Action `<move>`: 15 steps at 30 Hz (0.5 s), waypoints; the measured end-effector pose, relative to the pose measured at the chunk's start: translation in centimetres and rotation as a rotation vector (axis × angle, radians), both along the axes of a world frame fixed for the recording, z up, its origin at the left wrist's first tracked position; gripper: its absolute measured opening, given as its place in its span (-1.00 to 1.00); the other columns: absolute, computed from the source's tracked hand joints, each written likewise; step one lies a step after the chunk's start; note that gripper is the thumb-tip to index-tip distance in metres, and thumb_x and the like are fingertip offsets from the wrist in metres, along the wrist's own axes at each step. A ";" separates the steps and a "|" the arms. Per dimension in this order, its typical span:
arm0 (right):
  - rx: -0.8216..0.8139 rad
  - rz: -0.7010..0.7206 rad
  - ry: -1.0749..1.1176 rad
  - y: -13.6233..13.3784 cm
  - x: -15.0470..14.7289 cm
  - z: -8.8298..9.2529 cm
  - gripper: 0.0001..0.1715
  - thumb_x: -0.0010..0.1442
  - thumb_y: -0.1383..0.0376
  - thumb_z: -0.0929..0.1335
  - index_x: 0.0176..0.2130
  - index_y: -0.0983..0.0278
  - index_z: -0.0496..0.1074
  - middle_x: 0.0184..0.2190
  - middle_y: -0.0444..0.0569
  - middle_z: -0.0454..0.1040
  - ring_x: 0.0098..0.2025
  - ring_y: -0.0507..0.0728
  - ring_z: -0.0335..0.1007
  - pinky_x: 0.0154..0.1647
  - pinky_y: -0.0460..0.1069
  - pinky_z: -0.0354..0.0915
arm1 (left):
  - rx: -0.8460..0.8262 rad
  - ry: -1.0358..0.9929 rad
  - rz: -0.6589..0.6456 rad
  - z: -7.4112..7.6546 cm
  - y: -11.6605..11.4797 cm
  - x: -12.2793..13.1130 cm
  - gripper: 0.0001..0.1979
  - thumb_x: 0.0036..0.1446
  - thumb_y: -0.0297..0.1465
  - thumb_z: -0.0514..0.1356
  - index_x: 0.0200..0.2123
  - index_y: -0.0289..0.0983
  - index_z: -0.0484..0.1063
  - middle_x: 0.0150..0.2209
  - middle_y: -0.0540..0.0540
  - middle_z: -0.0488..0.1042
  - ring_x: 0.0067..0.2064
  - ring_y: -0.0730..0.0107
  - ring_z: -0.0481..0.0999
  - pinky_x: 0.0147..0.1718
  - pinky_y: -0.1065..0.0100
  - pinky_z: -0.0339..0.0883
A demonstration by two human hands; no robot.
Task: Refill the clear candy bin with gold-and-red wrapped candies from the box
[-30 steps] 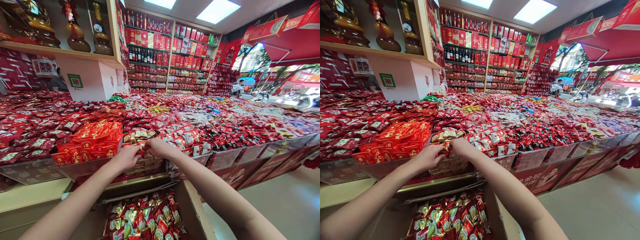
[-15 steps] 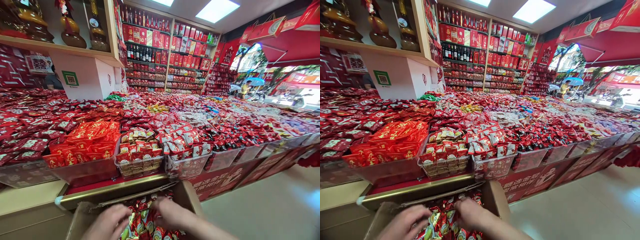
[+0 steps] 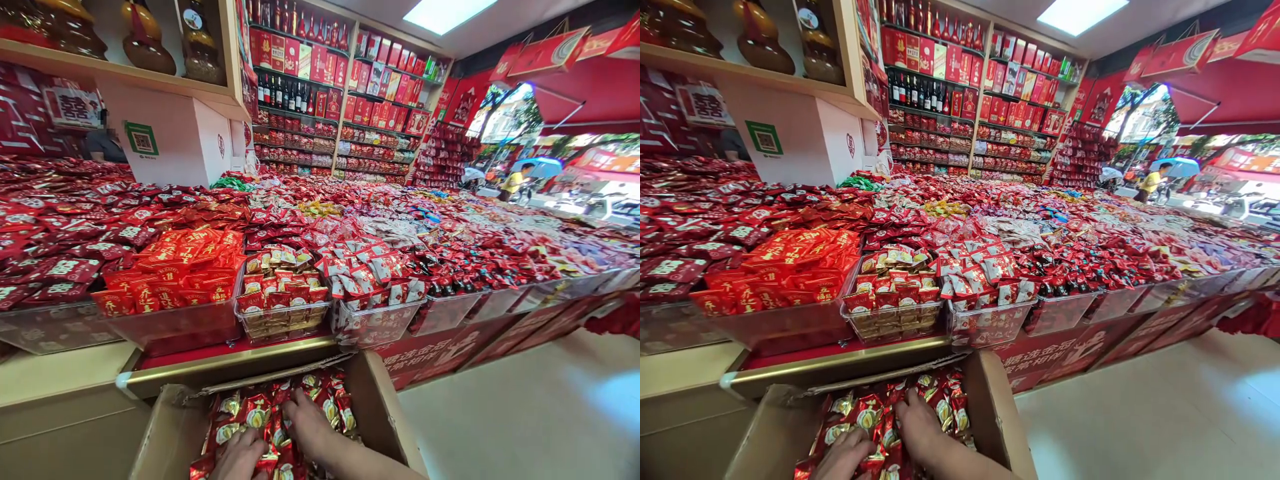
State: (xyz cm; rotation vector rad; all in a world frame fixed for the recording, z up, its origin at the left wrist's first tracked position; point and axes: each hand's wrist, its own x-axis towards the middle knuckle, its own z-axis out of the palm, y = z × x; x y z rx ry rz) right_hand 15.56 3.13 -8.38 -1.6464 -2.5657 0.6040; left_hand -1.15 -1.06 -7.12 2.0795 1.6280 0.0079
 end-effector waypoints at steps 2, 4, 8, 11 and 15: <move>0.000 0.018 -0.019 0.9 0.2 -0.3 -0.63 -0.07 0.51 0.21 -0.22 0.32 0.36 -0.16 0.15 0.35 -0.21 0.23 0.36 -0.28 0.04 0.26 | 0.007 -0.049 0.003 0.2 0.0 -0.1 -0.75 -0.14 -0.44 0.09 -0.33 -0.16 0.44 -0.18 -0.08 0.42 -0.11 0.18 0.34 -0.17 0.24 0.18; -0.002 0.041 -0.022 1.6 0.6 -0.3 -0.71 -0.08 0.51 0.21 -0.31 0.37 0.39 -0.26 0.19 0.40 -0.25 0.26 0.36 -0.30 0.06 0.24 | 0.009 -0.100 0.004 0.6 0.1 -0.5 -0.78 -0.14 -0.43 0.11 -0.35 -0.18 0.44 -0.19 -0.09 0.43 -0.12 0.18 0.35 -0.18 0.26 0.20; 0.024 0.005 0.023 1.2 2.4 1.6 -0.73 -0.05 0.52 0.20 -0.33 0.34 0.37 -0.33 0.14 0.42 -0.27 0.22 0.36 -0.32 0.03 0.22 | 0.000 -0.199 0.045 1.2 0.3 -1.0 -0.76 -0.01 -0.40 0.02 -0.26 -0.20 0.40 -0.18 -0.12 0.45 -0.10 0.27 0.38 -0.12 0.31 0.21; -0.002 -0.074 0.287 -0.7 3.7 4.2 -0.69 0.03 0.44 0.18 -0.18 0.27 0.25 -0.35 -0.01 0.40 -0.35 0.09 0.32 -0.37 -0.06 0.20 | -0.063 -0.533 0.234 1.2 0.0 -0.3 -0.61 0.03 -0.25 0.01 -0.04 -0.17 0.23 0.04 -0.14 0.29 -0.01 0.28 0.32 -0.10 0.31 0.25; -0.387 -0.274 1.101 -2.5 3.6 7.4 -0.71 -0.02 0.21 0.29 -0.26 0.27 0.23 -0.53 -0.17 0.25 -0.53 -0.03 0.15 -0.53 -0.13 0.09 | -0.204 -1.141 0.517 2.6 0.0 2.7 -0.38 -0.29 -0.07 0.24 -0.10 -0.17 0.30 -0.04 -0.14 0.41 -0.12 0.22 0.43 -0.27 0.31 0.36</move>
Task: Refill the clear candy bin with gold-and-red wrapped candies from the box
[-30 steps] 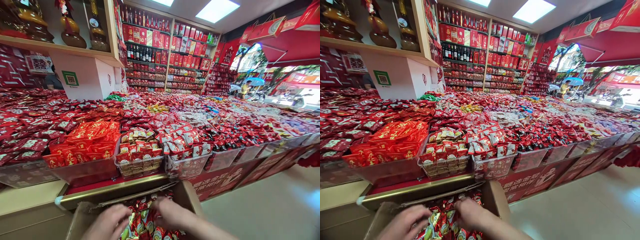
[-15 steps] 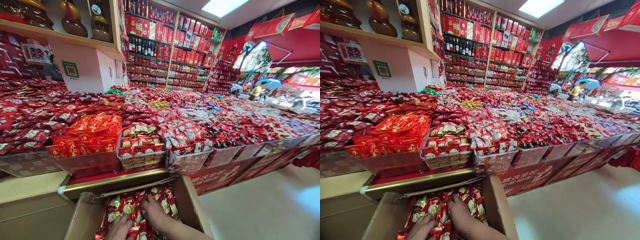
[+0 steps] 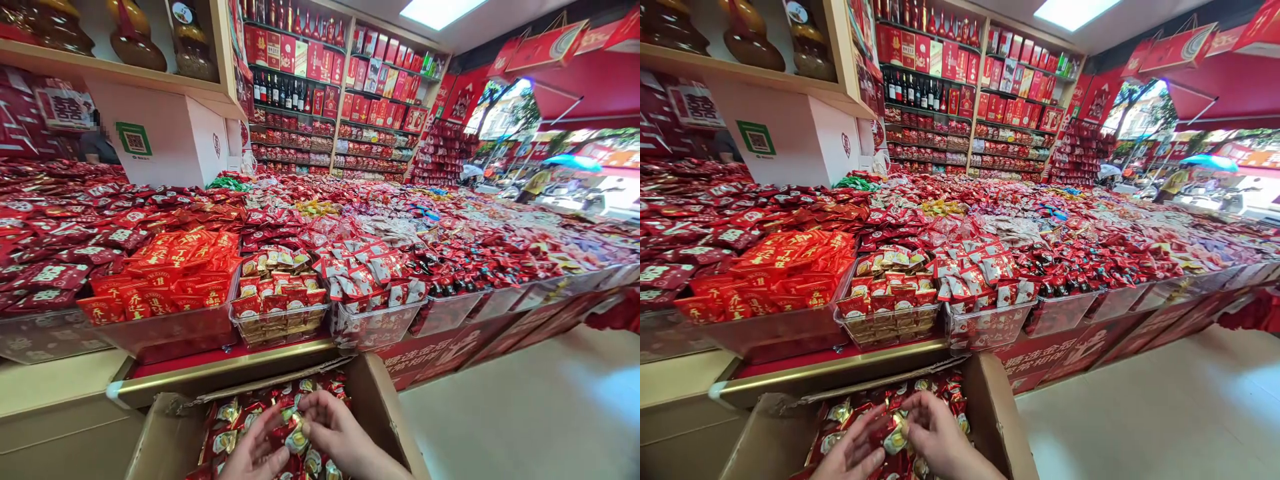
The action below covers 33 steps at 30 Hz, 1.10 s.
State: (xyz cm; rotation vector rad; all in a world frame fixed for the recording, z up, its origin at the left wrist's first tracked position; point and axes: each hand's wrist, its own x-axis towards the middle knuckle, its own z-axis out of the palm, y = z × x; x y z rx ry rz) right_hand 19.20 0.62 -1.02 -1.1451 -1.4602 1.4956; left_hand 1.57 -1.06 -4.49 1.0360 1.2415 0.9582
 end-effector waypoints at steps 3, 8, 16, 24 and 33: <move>-0.087 -0.079 0.191 -0.2 -0.7 1.4 -0.65 -0.07 0.08 0.33 -0.37 0.29 0.26 -0.58 -0.21 0.18 -0.57 -0.06 0.03 -0.56 -0.13 0.02 | -0.144 -0.160 -0.017 3.1 0.4 1.9 -0.56 -0.32 -0.13 0.30 -0.34 -0.25 0.43 -0.54 0.02 0.50 -0.54 0.42 0.44 -0.59 0.41 0.30; 0.036 -0.218 0.179 0.5 -1.4 2.7 -0.64 -0.02 0.09 0.32 -0.57 0.32 0.24 -0.65 -0.23 0.13 -0.58 -0.07 -0.03 -0.56 -0.14 -0.01 | -0.109 -0.195 0.022 7.6 1.0 2.6 -0.71 -0.24 -0.24 0.30 -0.39 -0.25 0.49 -0.61 0.08 0.47 -0.58 0.54 0.34 -0.60 0.49 0.29; 0.053 -0.285 0.262 0.3 -1.8 4.6 -0.72 0.05 0.12 0.28 -0.50 0.29 0.29 -0.64 -0.18 0.26 -0.65 -0.06 0.12 -0.67 -0.14 0.10 | -0.138 -0.362 0.147 8.6 0.9 3.0 -0.69 -0.13 -0.26 0.24 -0.26 -0.23 0.44 -0.38 -0.01 0.57 -0.35 0.38 0.50 -0.47 0.44 0.34; 0.963 -0.076 -0.387 -1.4 -0.1 5.3 -0.79 0.04 0.30 0.31 -0.25 0.24 0.41 -0.26 0.05 0.37 -0.25 0.11 0.25 -0.30 -0.01 0.27 | -0.196 -0.530 0.064 10.9 0.8 3.0 -0.36 -0.06 -0.39 0.22 0.09 -0.10 0.01 -0.26 -0.02 0.56 -0.19 0.36 0.48 -0.23 0.40 0.31; 0.245 -0.074 -0.097 1.7 0.4 7.3 -0.70 0.02 0.21 0.32 -0.23 0.31 0.41 -0.44 -0.08 0.43 -0.46 0.00 0.26 -0.43 -0.09 0.24 | 0.010 -0.347 -0.163 10.1 1.2 2.6 -0.43 0.00 -0.38 0.17 0.04 -0.05 -0.03 -0.32 0.07 0.55 -0.18 0.49 0.44 -0.10 0.42 0.16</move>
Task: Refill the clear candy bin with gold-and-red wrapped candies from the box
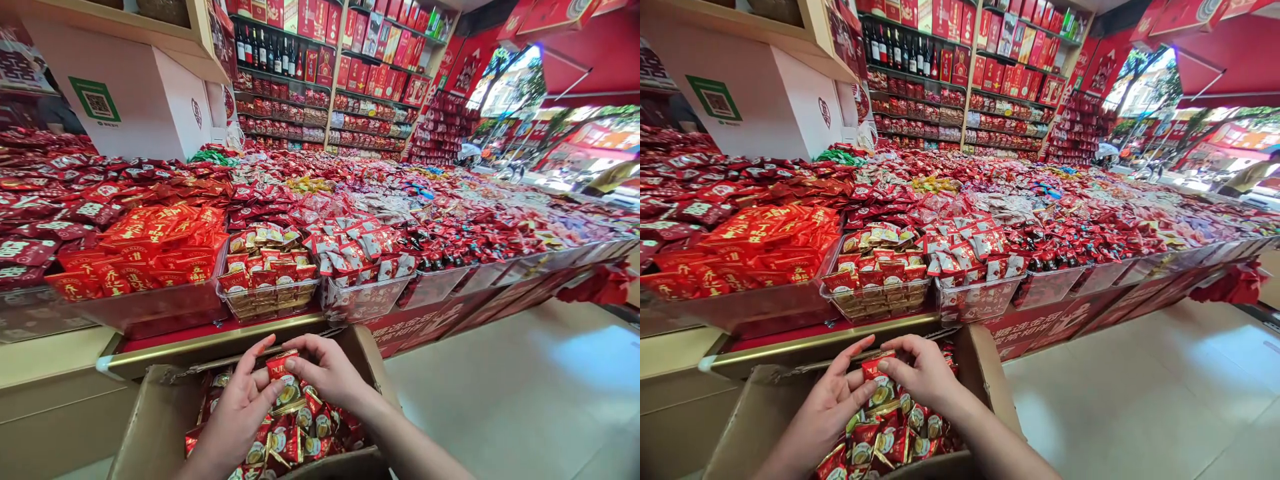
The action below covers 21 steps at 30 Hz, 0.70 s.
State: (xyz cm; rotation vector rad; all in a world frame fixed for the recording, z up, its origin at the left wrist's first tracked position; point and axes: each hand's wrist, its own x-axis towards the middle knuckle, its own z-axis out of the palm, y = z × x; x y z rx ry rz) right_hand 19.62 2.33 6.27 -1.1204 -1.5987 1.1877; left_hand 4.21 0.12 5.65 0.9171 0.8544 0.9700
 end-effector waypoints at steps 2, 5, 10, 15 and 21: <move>-0.049 0.002 0.042 0.2 -0.2 -0.1 -0.77 0.02 0.21 0.32 -0.35 0.32 0.43 -0.48 -0.09 0.44 -0.45 0.00 0.29 -0.42 -0.10 0.23 | 0.003 0.018 0.014 -0.3 -0.2 0.2 -0.42 -0.01 -0.36 0.18 0.04 -0.06 -0.04 -0.33 0.07 0.54 -0.25 0.52 0.45 -0.17 0.44 0.21; -0.038 -0.017 0.055 -0.3 -0.3 -0.3 -0.80 0.03 0.24 0.32 -0.37 0.33 0.43 -0.43 -0.07 0.47 -0.41 0.02 0.33 -0.38 -0.10 0.24 | 0.011 0.096 0.016 -1.4 -0.8 0.3 -0.39 -0.04 -0.33 0.20 0.04 -0.10 -0.06 -0.29 0.04 0.53 -0.32 0.52 0.44 -0.26 0.45 0.27; 0.179 0.141 -0.282 -0.4 1.2 1.8 -0.87 0.03 0.32 0.32 -0.38 0.30 0.46 -0.45 -0.08 0.48 -0.40 0.02 0.35 -0.38 -0.12 0.22 | 0.138 0.434 -0.053 -2.0 -1.2 -0.9 -0.48 0.03 -0.26 0.10 0.06 -0.10 0.00 -0.11 -0.05 0.46 -0.10 0.38 0.40 -0.11 0.34 0.27; 0.592 -0.063 -0.436 3.9 4.0 8.5 -0.84 0.10 0.37 0.26 -0.31 0.31 0.42 -0.40 -0.07 0.47 -0.35 0.00 0.33 -0.31 -0.13 0.20 | 0.994 1.026 0.165 3.6 3.7 -2.5 -0.74 0.02 -0.34 0.10 -0.16 -0.18 0.38 -0.13 -0.09 0.45 -0.06 0.28 0.35 -0.02 0.23 0.16; 0.793 -0.101 -0.821 9.2 3.5 12.5 -0.87 0.07 0.41 0.29 -0.38 0.31 0.45 -0.42 -0.06 0.50 -0.35 0.05 0.27 -0.29 -0.08 0.13 | 1.295 1.435 0.149 9.4 12.1 -0.8 -0.69 0.06 -0.37 0.04 -0.13 -0.30 0.39 -0.15 -0.16 0.49 -0.11 0.21 0.34 -0.09 0.17 0.19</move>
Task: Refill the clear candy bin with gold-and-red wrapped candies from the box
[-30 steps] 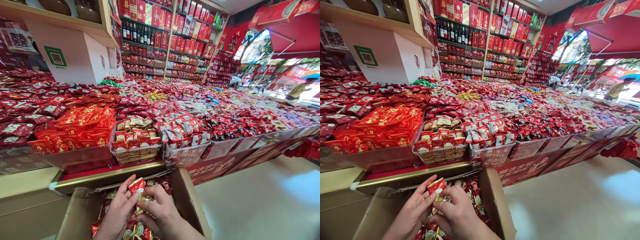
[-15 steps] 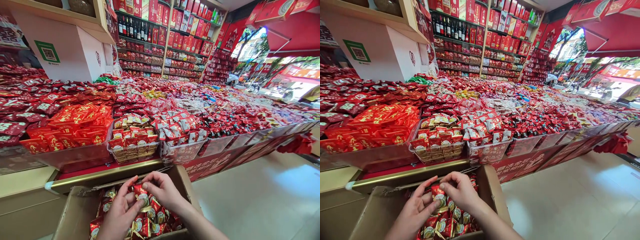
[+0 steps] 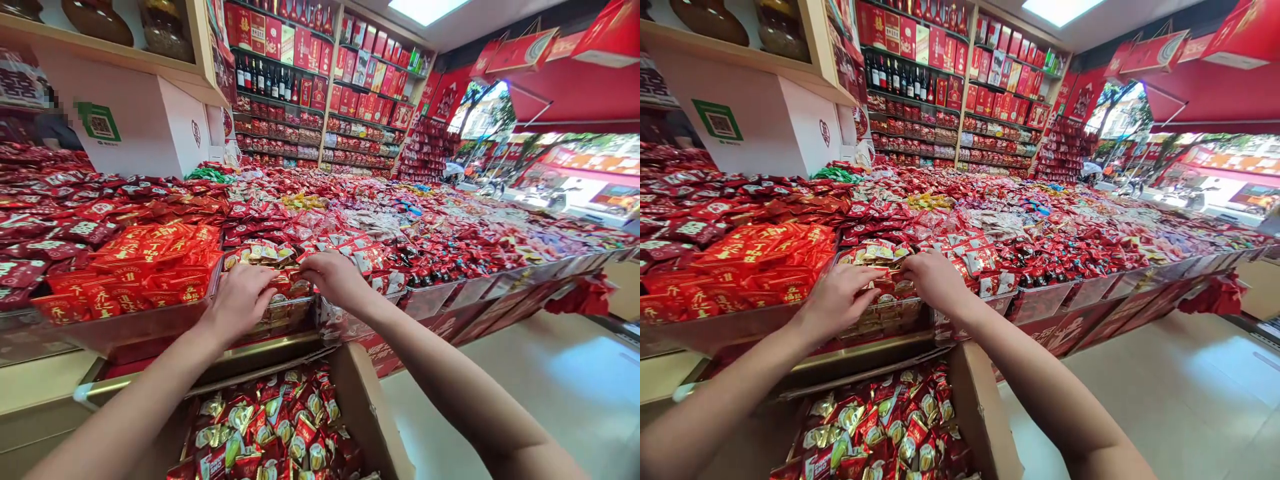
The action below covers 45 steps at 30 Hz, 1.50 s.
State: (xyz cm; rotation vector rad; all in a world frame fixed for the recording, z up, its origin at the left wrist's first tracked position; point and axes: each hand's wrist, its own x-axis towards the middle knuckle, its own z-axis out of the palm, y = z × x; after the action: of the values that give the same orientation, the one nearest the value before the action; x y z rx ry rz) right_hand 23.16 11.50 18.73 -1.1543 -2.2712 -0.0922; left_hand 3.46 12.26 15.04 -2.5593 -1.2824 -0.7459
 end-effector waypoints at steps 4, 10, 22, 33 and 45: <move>0.013 0.000 -0.124 1.4 -0.3 -1.1 -0.87 0.07 0.38 0.29 -0.41 0.31 0.46 -0.44 -0.06 0.51 -0.38 0.06 0.23 -0.26 -0.06 0.09 | -0.060 0.083 0.000 0.0 2.0 1.2 -0.74 0.02 -0.37 0.07 -0.21 -0.24 0.44 -0.28 -0.11 0.54 -0.21 0.17 0.39 -0.21 0.19 0.26; -0.043 -0.103 -0.215 2.4 0.0 -2.5 -0.87 0.05 0.36 0.28 -0.38 0.25 0.44 -0.51 -0.08 0.49 -0.31 0.12 0.23 -0.36 -0.07 0.08 | -0.096 0.097 0.010 -0.2 2.5 1.2 -0.74 0.05 -0.41 0.00 -0.29 -0.23 0.48 -0.29 -0.13 0.56 -0.22 0.21 0.43 -0.22 0.24 0.27; -0.112 -0.191 -0.388 2.6 -1.4 -2.7 -0.76 0.03 0.44 0.20 -0.34 0.30 0.42 -0.52 0.04 0.47 -0.28 0.20 0.26 -0.37 -0.01 0.08 | -0.140 0.013 -0.033 -0.5 3.1 1.9 -0.76 -0.04 -0.48 0.06 -0.36 -0.19 0.51 -0.32 -0.09 0.58 -0.29 0.31 0.48 -0.28 0.34 0.26; -0.100 0.074 -0.110 -4.2 -0.4 -4.0 -0.77 0.16 0.31 0.18 -0.35 0.31 0.38 -0.42 0.00 0.41 -0.32 0.09 0.27 -0.26 -0.02 0.14 | -0.017 -0.237 -0.082 -0.6 -3.7 -1.0 -0.78 0.07 -0.37 0.03 -0.23 -0.26 0.39 -0.25 -0.11 0.49 -0.16 0.33 0.41 -0.10 0.31 0.22; -0.833 -0.348 -0.198 -7.8 -2.7 -25.3 -0.37 -0.23 0.47 0.36 -0.07 0.34 0.32 -0.02 0.28 0.28 -0.02 0.42 0.20 -0.15 0.20 0.22 | -0.814 0.116 0.276 -22.1 -11.7 -5.1 -0.41 -0.16 -0.54 0.08 0.03 -0.19 0.23 0.13 -0.16 0.20 0.12 0.11 0.17 0.02 0.16 0.11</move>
State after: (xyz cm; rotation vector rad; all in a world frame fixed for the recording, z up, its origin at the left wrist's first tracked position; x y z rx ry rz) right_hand 20.50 3.70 -6.59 -2.0251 -2.2994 0.6942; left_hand -1.60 0.58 -7.08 -2.7986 -2.1711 0.0107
